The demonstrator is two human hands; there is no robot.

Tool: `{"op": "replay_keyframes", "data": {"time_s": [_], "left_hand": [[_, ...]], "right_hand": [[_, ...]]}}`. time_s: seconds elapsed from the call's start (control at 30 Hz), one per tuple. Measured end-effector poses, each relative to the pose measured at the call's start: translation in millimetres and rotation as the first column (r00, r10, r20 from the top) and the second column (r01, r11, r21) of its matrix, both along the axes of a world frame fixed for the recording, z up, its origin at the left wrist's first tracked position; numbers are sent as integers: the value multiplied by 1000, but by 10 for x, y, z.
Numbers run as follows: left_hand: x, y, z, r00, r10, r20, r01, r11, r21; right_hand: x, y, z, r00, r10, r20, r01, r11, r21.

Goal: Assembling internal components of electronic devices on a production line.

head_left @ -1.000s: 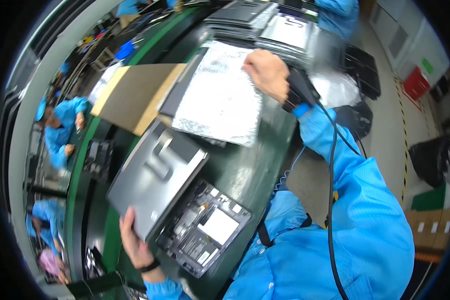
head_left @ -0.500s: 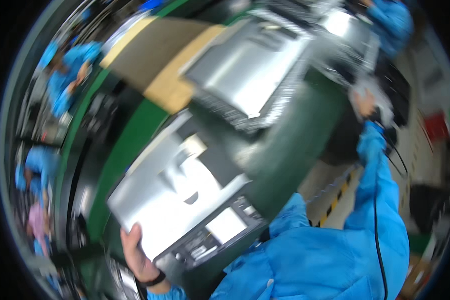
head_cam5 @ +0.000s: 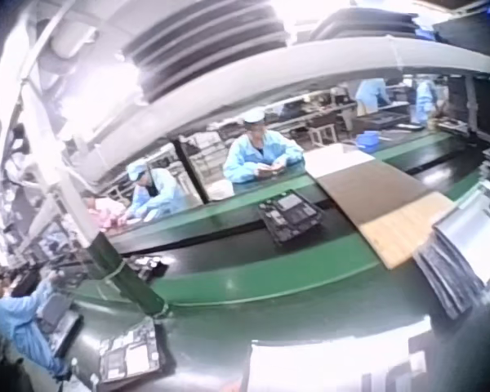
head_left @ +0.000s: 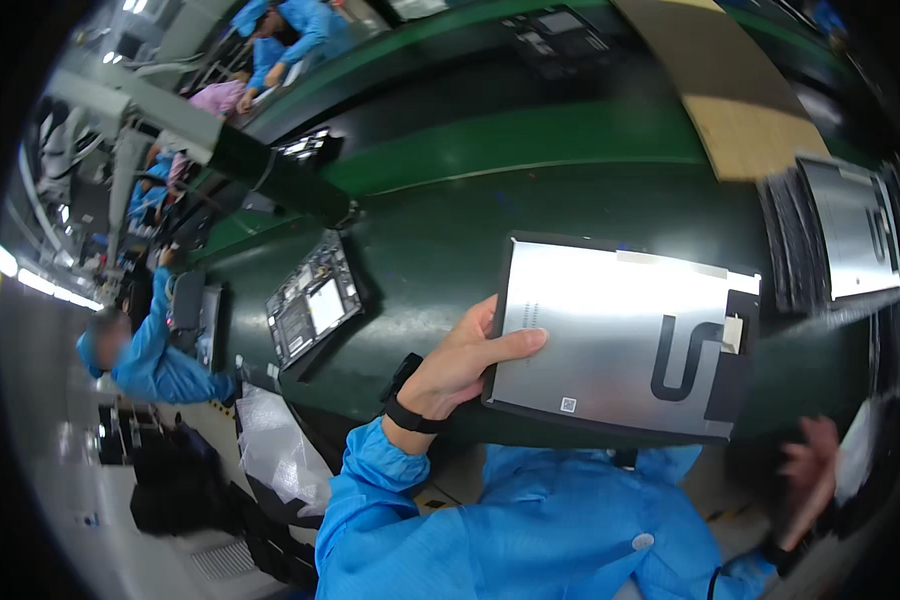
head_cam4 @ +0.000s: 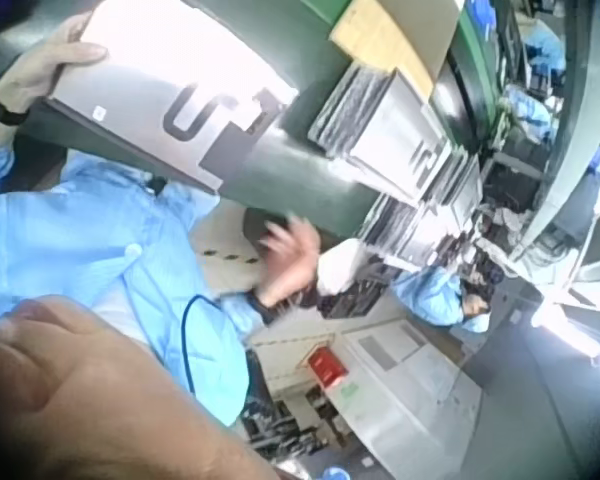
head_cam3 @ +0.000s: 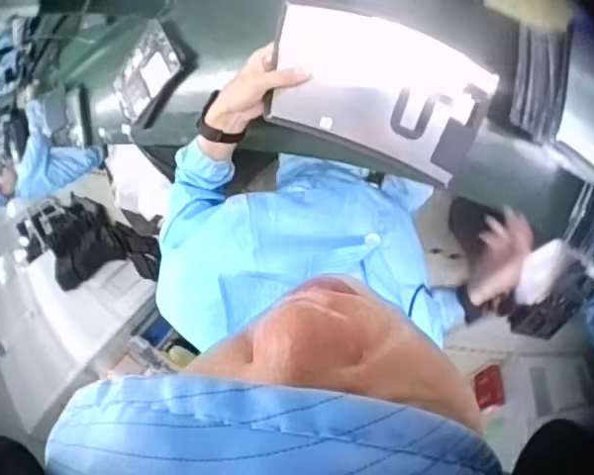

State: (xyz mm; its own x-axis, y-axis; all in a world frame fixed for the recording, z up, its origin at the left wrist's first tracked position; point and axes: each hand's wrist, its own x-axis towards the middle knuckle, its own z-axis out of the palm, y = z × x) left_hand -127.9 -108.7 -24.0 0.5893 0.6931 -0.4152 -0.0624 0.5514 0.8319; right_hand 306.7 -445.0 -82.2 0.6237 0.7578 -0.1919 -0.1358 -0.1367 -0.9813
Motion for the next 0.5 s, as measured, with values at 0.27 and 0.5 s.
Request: {"op": "replay_keyframes", "data": {"time_s": [0.27,0.5], "left_hand": [[-399,-142,-124,979,-47,-197,73,989,127],[-401,-347,-647,957,122,-264,-100,991,94]], "right_hand": [[-1996,1160,-36,795,279,-539,-304,952,43],[-1948,1060,-103,806,327,-494,-400,915,-48]]}}
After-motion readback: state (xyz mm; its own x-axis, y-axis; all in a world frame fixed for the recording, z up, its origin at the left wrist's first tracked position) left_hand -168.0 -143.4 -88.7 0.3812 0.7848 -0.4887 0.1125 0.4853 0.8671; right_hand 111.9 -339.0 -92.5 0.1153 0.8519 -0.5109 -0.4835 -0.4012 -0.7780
